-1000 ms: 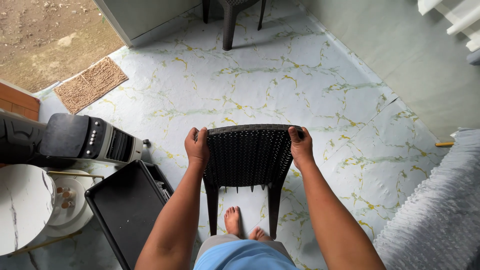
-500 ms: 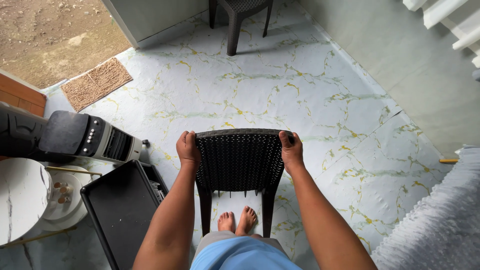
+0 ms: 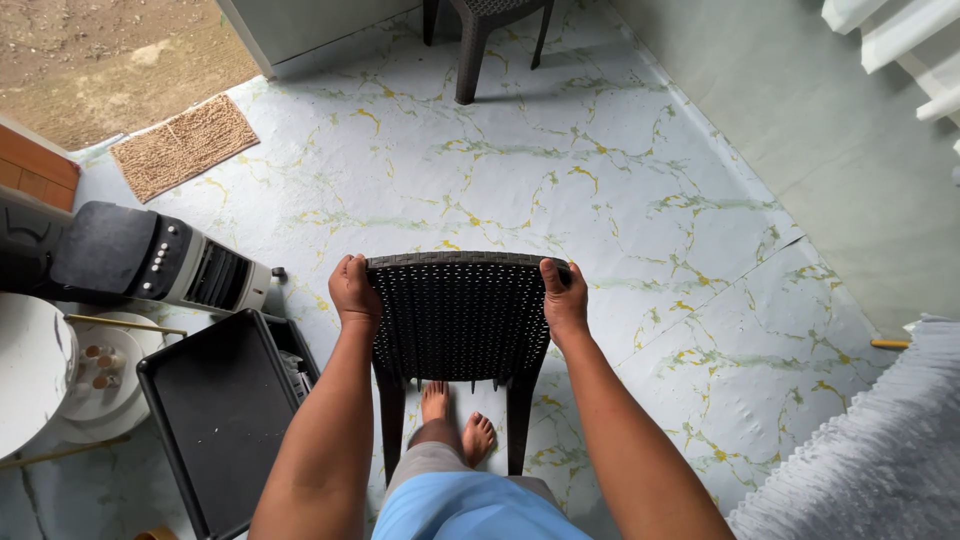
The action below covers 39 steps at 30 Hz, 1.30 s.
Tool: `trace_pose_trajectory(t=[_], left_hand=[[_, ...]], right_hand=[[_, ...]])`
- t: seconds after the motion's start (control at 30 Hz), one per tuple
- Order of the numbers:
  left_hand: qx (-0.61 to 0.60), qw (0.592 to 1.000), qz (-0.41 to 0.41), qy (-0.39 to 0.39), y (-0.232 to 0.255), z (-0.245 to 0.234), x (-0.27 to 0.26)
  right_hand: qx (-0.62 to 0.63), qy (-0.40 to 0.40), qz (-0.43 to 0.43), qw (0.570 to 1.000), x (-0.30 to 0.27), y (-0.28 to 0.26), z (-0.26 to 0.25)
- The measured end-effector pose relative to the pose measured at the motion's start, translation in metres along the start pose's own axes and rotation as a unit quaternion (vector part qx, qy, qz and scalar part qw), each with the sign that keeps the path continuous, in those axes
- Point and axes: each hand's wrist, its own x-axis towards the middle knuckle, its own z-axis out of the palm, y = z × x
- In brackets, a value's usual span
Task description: The recorder moves and arranges two woven chairs on a balcony.
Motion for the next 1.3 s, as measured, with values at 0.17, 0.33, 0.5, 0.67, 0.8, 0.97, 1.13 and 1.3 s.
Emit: trace_pose_trajectory(t=[0.17, 0.33, 0.5, 0.67, 0.8, 0.97, 1.13, 1.3], left_hand=[[0.023, 1.000, 0.000, 0.012, 0.004, 0.006, 0.011], [0.017, 1.000, -0.014, 0.012, -0.003, 0.019, 0.035], [0.034, 0.999, -0.018, 0.004, -0.007, 0.031, 0.054], [0.058, 0.998, -0.027, -0.005, -0.012, 0.040, 0.072], [0.087, 0.996, -0.030, -0.007, -0.018, 0.045, 0.085], [0.124, 0.991, -0.039, 0.014, -0.020, 0.050, 0.099], [0.147, 0.987, -0.051, 0.034, -0.015, 0.059, 0.110], [0.147, 0.984, -0.077, 0.067, -0.013, 0.058, 0.124]], right_hand=[[-0.014, 0.003, 0.001, 1.000, 0.008, -0.011, 0.009], [-0.017, 0.012, 0.010, 1.000, 0.033, -0.008, 0.017], [-0.022, 0.021, 0.041, 0.999, 0.054, -0.016, 0.028], [-0.032, 0.033, 0.037, 0.998, 0.074, -0.011, 0.034], [-0.040, 0.036, 0.050, 0.997, 0.086, -0.007, 0.041], [-0.067, 0.044, 0.045, 0.996, 0.098, -0.006, 0.051], [-0.087, 0.053, 0.057, 0.993, 0.108, -0.009, 0.059], [-0.103, 0.049, 0.067, 0.991, 0.120, -0.011, 0.071]])
